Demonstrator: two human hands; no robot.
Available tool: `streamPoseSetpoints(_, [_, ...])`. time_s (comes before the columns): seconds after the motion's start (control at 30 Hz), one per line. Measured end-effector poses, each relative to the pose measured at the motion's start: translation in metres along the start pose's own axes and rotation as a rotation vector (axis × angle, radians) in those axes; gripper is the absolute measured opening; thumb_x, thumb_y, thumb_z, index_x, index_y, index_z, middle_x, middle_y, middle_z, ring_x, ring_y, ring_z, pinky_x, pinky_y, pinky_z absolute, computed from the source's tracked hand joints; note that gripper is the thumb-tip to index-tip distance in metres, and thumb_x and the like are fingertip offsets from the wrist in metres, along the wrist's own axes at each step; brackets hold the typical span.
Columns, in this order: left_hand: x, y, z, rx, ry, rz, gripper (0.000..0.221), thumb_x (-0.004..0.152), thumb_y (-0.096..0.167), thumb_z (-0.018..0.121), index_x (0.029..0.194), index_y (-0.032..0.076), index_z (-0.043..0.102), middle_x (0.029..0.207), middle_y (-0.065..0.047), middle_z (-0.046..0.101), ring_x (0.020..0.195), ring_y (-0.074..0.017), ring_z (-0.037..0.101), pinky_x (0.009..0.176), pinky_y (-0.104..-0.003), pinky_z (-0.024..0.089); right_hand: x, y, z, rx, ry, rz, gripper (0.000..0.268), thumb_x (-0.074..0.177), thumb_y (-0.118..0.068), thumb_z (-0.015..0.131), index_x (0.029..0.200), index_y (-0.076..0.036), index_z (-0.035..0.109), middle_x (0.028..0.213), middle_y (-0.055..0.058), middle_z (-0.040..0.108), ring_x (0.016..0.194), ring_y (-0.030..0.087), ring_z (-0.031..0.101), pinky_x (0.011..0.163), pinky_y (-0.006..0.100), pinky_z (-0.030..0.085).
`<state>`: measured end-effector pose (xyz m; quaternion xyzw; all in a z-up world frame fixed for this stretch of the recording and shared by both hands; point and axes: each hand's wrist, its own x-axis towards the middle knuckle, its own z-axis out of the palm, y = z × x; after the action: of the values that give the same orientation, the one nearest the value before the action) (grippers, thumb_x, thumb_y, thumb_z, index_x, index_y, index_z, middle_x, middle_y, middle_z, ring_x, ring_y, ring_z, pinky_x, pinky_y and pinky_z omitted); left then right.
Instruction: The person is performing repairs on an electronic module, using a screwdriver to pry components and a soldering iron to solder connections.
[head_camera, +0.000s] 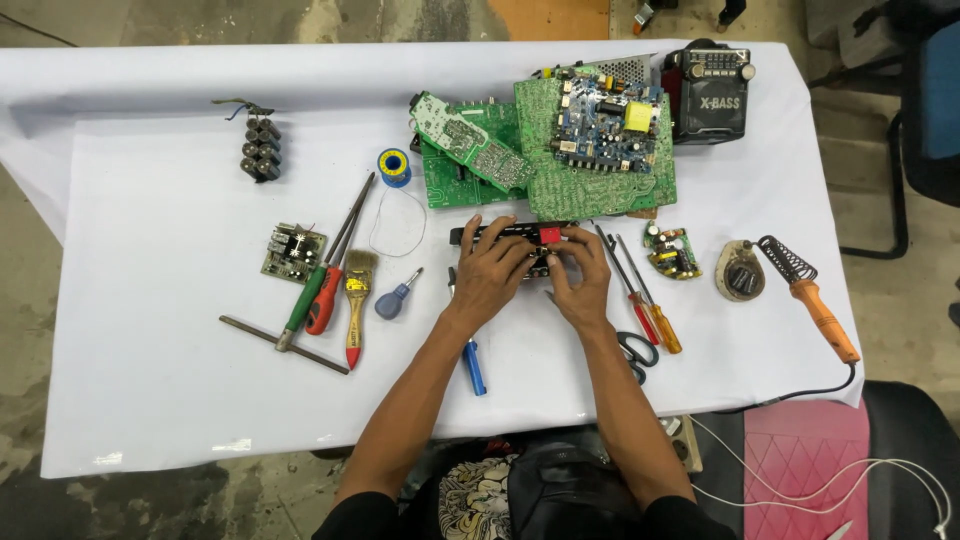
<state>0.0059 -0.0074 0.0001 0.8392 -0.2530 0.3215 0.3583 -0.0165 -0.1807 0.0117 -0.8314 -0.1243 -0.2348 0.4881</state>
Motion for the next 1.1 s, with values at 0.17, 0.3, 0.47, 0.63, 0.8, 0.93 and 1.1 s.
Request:
streamPoseSetpoints(0.17, [-0.001,-0.003,0.001,-0.040,0.015,-0.006,0.012,0.087,0.014,0.081,0.096,0.012,0.073,0.098,-0.003,0.075,0.130,-0.0213,0.060,0.124,-0.051,0.021,0.001,0.005,0.000,0.000,0.039,0.025,0.014,0.089,0.003,0.072,0.101,-0.005,0.070,0.113,0.016,0.064,0.108,0.037,0.068,0.092,0.046,0.056])
streamPoseSetpoints(0.3, [-0.004,-0.005,0.002,-0.075,0.002,-0.019,0.009,0.087,0.011,0.080,0.093,0.013,0.074,0.098,-0.001,0.076,0.131,-0.0192,0.059,0.125,-0.049,0.019,0.000,0.010,0.002,0.026,0.061,0.045,0.013,0.087,0.004,0.073,0.097,-0.003,0.070,0.110,0.015,0.066,0.108,0.036,0.069,0.090,0.042,0.058])
streamPoseSetpoints(0.47, [-0.001,-0.003,-0.002,-0.096,-0.002,-0.030,0.008,0.087,0.010,0.080,0.092,0.013,0.074,0.098,-0.001,0.076,0.131,-0.0188,0.059,0.126,-0.049,0.018,0.000,0.006,0.002,0.059,0.083,0.063,0.010,0.089,0.004,0.075,0.096,0.001,0.069,0.106,0.018,0.066,0.109,0.040,0.069,0.087,0.043,0.059])
streamPoseSetpoints(0.63, [-0.001,-0.001,-0.005,-0.103,-0.006,-0.045,0.016,0.087,0.012,0.081,0.102,0.012,0.074,0.107,-0.002,0.077,0.133,-0.0199,0.058,0.127,-0.048,0.018,0.000,0.009,0.002,0.058,0.082,0.049,0.008,0.090,0.003,0.075,0.096,0.000,0.071,0.105,0.017,0.067,0.109,0.038,0.069,0.087,0.044,0.060])
streamPoseSetpoints(0.8, [0.000,0.000,-0.006,-0.136,0.012,-0.040,0.009,0.086,0.006,0.080,0.092,0.009,0.074,0.099,-0.004,0.077,0.132,-0.0209,0.060,0.126,-0.048,0.018,-0.001,0.012,0.002,0.029,0.069,0.030,0.011,0.088,0.003,0.075,0.098,-0.002,0.074,0.107,0.015,0.067,0.112,0.038,0.068,0.092,0.046,0.058])
streamPoseSetpoints(0.93, [0.000,0.000,-0.007,-0.138,0.012,-0.042,0.009,0.086,0.007,0.081,0.093,0.010,0.074,0.099,-0.003,0.077,0.132,-0.0209,0.060,0.126,-0.048,0.019,0.001,-0.006,0.003,-0.044,0.073,-0.030,0.014,0.089,0.003,0.074,0.101,-0.002,0.073,0.112,0.016,0.065,0.117,0.040,0.066,0.097,0.049,0.055])
streamPoseSetpoints(1.1, [-0.001,-0.001,-0.007,-0.131,0.015,-0.036,0.011,0.085,0.006,0.082,0.093,0.009,0.075,0.099,-0.003,0.077,0.131,-0.0200,0.060,0.127,-0.047,0.019,0.001,-0.012,0.007,-0.110,0.063,-0.108,0.015,0.089,0.003,0.076,0.102,-0.004,0.073,0.119,0.013,0.060,0.128,0.041,0.058,0.107,0.056,0.046])
